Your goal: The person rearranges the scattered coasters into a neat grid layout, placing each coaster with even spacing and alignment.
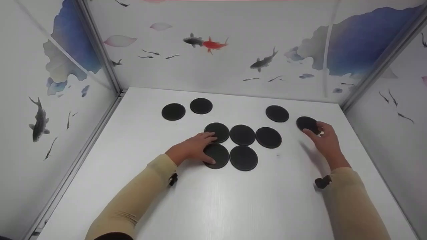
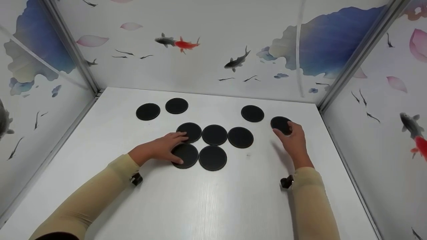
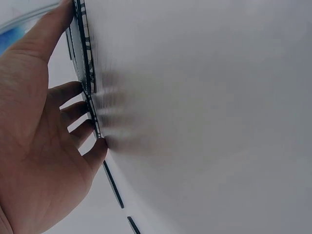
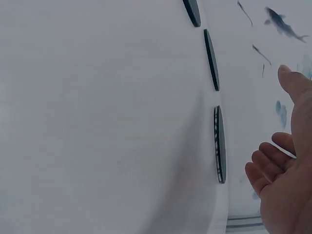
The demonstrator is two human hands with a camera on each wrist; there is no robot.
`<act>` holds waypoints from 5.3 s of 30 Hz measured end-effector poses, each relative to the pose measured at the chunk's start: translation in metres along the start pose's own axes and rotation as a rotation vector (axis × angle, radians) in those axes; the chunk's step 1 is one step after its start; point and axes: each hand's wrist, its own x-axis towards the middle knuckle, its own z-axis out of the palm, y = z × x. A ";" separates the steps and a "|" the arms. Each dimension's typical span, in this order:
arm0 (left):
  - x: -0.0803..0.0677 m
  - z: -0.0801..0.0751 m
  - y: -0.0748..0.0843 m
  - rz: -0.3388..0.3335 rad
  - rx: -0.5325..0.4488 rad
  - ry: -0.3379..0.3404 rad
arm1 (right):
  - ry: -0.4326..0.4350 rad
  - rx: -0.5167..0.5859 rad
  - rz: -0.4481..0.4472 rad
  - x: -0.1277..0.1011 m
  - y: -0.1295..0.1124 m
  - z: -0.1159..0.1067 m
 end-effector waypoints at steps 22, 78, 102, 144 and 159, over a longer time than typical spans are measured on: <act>0.001 -0.001 -0.002 0.011 -0.002 0.002 | -0.213 -0.185 0.204 0.019 -0.017 -0.016; -0.001 -0.001 0.000 0.022 -0.004 0.009 | -0.102 -0.205 0.052 0.043 0.023 -0.006; 0.000 0.001 -0.004 0.019 -0.008 0.009 | -0.183 -0.270 -0.119 0.024 0.010 -0.001; 0.000 0.002 -0.004 0.015 -0.006 0.011 | -0.358 -0.263 -0.251 -0.045 -0.042 0.040; 0.000 0.000 -0.004 0.055 -0.014 0.022 | -0.403 -0.279 -0.270 -0.069 -0.051 0.053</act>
